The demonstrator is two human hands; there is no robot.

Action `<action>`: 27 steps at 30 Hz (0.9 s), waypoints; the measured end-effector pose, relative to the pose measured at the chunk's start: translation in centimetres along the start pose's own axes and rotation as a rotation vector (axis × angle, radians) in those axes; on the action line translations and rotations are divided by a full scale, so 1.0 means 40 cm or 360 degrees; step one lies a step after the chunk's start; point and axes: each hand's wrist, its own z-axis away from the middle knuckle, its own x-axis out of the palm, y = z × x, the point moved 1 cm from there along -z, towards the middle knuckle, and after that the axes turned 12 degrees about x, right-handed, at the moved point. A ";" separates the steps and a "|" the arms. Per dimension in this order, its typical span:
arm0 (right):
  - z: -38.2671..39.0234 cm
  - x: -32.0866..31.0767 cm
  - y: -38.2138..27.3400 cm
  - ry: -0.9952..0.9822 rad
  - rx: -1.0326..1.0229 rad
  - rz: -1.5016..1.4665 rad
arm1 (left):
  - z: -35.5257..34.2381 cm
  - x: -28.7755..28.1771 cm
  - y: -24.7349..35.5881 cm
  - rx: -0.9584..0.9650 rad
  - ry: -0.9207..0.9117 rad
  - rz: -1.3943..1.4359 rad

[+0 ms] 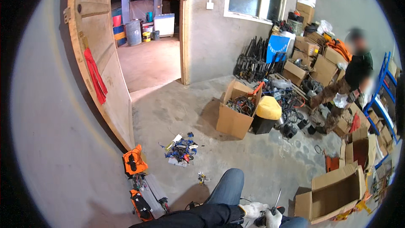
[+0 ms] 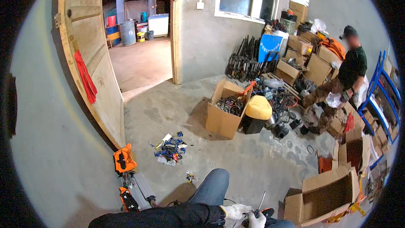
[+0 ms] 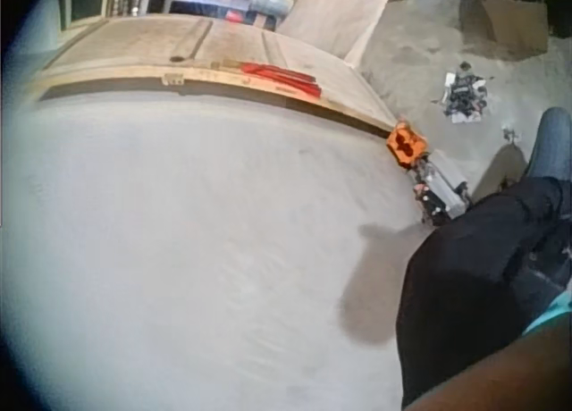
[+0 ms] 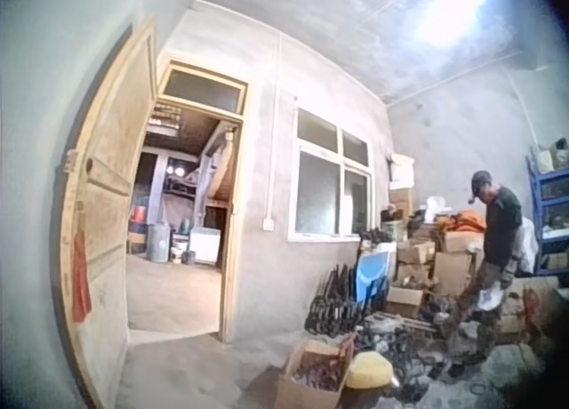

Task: Repairing and testing a small electronic component using a screwdriver and a digital tester.

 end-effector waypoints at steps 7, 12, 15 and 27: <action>0.000 -0.004 0.000 -0.0039 0.0033 -0.0062 | -0.006 0.031 -0.031 0.0072 0.0019 -0.0157; -0.021 -0.006 0.037 0.0089 -0.0007 0.0107 | -0.001 0.026 -0.012 0.0091 0.0066 -0.0098; -0.020 0.008 0.016 0.0013 -0.0007 0.0058 | 0.002 0.016 -0.030 0.0177 0.0139 -0.0296; -0.076 0.018 0.089 -0.0185 0.0295 -0.0659 | 0.027 -0.049 -0.076 -0.0222 0.0485 0.0088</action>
